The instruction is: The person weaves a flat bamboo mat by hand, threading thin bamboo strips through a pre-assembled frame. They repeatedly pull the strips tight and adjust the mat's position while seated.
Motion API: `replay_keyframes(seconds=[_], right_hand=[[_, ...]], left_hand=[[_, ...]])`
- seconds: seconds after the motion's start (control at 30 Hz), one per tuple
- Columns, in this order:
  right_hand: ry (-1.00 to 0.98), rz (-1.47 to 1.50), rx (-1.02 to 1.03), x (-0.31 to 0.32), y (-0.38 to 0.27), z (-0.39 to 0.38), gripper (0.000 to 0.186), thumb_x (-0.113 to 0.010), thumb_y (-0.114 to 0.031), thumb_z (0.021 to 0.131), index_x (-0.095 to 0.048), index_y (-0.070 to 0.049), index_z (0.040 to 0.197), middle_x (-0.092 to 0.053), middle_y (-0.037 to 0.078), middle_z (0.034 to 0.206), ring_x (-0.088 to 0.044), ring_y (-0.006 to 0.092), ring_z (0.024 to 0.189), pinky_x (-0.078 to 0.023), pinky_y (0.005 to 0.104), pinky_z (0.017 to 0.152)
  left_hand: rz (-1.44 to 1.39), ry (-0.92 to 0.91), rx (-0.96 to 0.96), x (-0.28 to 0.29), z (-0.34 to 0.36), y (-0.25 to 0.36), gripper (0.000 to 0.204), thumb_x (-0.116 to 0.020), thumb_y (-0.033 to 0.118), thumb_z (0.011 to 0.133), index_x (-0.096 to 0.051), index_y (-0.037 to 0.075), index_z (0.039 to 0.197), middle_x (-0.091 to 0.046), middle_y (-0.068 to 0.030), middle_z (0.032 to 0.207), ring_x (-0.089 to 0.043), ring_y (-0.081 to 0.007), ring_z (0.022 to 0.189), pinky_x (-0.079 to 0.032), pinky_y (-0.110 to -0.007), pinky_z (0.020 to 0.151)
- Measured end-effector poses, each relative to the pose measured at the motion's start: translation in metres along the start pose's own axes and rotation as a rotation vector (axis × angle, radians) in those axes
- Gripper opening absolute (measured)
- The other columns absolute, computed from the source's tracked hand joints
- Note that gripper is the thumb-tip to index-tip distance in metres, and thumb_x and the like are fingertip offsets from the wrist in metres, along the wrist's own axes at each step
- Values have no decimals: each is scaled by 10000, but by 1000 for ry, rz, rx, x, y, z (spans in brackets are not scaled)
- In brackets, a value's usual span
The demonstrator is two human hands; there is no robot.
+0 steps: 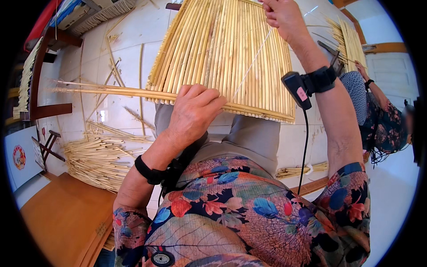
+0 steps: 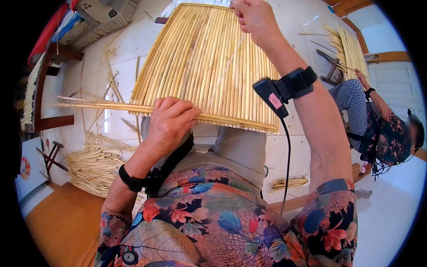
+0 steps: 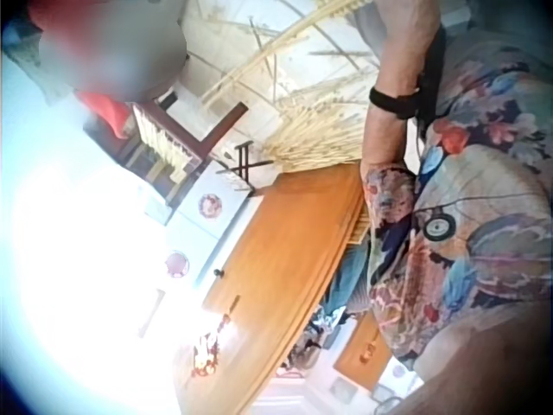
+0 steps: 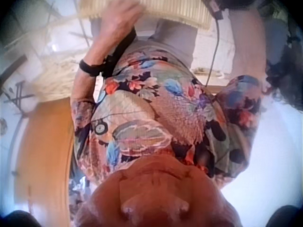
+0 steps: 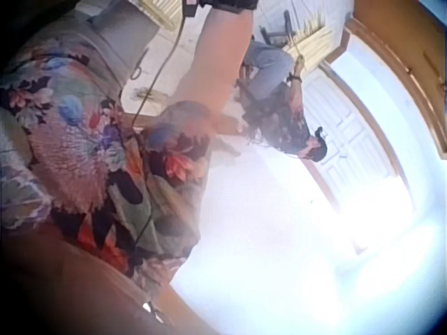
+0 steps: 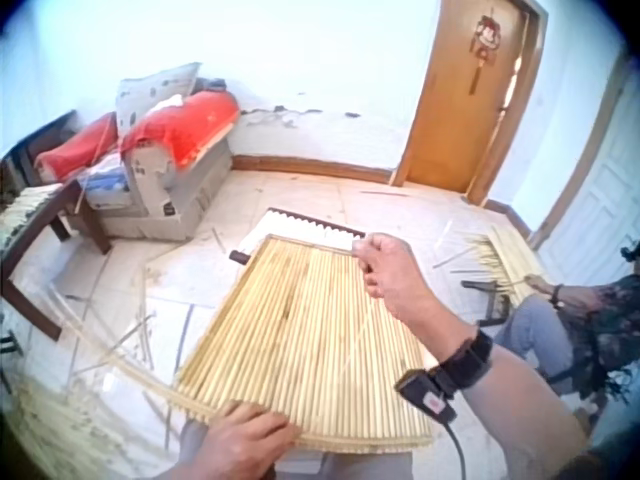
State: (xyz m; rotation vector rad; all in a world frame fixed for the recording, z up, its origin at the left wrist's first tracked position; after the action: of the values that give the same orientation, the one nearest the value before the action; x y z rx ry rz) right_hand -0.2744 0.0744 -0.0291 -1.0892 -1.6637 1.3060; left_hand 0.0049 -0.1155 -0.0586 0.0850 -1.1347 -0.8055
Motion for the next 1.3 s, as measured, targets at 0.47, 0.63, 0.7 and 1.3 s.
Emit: replay_keyframes(seconds=[0.47,0.63,0.7,1.3], right_hand=[[-771,-1038,742,-75,25,-141,236,-624,-65,847,-660,-116,1075,-634,95,1107,-578,273,1111,-445,408,979],[-719,-988,879,-75,28,-152,93,-649,-148,815,-631,-66,855,-608,57,937,-570,258,949,-414,405,908],[-757,-920,741,-70,24,-150,102,-652,-153,816,-630,-60,851,-613,67,890,-583,264,900,-440,399,865],[-592,620,-138,-65,24,-130,282,-536,-290,996,-599,-55,853,-679,113,868,-689,230,842,-569,365,791]], left_hand=[[0,2,24,6,-1,3,373,-766,94,668,-662,87,1025,-598,-40,1004,-569,-244,940,-411,-398,841],[19,35,24,3,-2,4,380,-770,96,667,-653,70,1028,-595,-55,1018,-572,-252,942,-424,-407,838],[18,32,10,2,-3,4,390,-770,95,666,-651,67,1036,-591,-59,1022,-572,-252,943,-424,-410,843],[-33,-3,-6,-1,6,7,413,-784,90,650,-641,49,1035,-584,-80,1003,-572,-270,913,-442,-405,804]])
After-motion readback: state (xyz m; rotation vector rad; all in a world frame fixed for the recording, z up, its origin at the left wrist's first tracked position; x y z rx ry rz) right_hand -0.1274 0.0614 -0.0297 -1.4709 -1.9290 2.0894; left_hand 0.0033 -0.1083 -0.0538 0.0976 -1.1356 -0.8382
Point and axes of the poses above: each hand's wrist, its own z-axis towards the middle knuckle, its own x-axis out of the back of the hand, y = z × x, the point moved 2 cm from there along z, towards the middle knuckle
